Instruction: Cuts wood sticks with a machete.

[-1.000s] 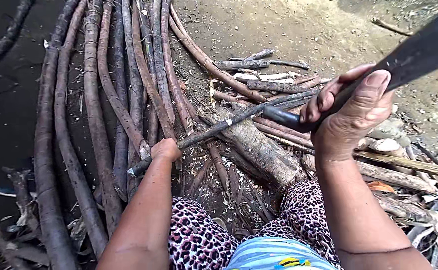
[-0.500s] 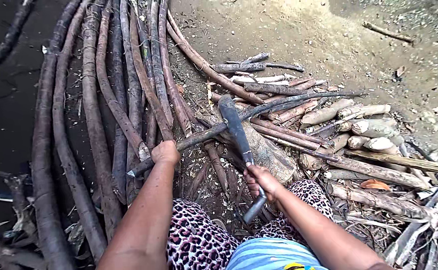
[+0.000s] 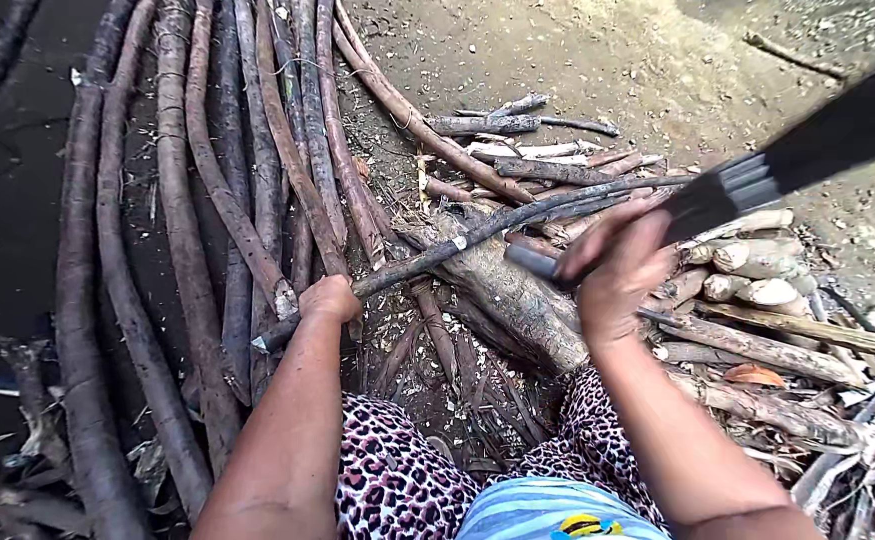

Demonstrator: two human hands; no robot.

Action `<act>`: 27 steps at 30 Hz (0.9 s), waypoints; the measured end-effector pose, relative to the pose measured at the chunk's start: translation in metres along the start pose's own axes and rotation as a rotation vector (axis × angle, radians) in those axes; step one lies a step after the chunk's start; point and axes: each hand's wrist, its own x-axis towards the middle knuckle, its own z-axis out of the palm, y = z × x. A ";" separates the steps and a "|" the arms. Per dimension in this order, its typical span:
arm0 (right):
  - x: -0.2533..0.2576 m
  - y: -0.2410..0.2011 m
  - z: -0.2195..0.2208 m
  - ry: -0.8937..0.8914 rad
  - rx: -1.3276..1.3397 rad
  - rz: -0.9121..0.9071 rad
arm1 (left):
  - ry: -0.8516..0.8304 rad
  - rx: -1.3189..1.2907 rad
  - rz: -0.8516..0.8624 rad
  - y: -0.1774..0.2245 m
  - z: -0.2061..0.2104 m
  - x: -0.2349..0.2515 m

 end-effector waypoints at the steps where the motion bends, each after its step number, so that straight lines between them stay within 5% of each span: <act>1: -0.044 0.035 -0.003 -0.119 -0.219 0.230 | -0.001 -0.002 0.002 0.000 -0.001 0.000; 4: -0.127 0.101 -0.004 -0.607 -0.547 0.945 | -0.010 0.006 0.008 0.002 -0.002 -0.004; 6: -0.129 0.099 0.003 -0.635 -0.457 1.124 | 0.010 0.004 0.001 0.005 -0.006 -0.010; 13: -0.065 0.055 -0.033 -0.572 0.474 1.555 | 0.186 0.026 -0.024 0.007 0.009 -0.017; 18: -0.033 -0.009 -0.021 -0.643 -0.109 1.093 | 0.172 0.067 -0.037 0.010 0.005 -0.007; 23: 0.013 -0.074 -0.021 -0.503 0.129 0.241 | 0.123 0.042 -0.056 0.010 0.002 -0.005; 27: 0.079 -0.119 0.003 -0.181 0.247 -0.356 | 0.114 0.034 -0.074 0.011 0.000 -0.005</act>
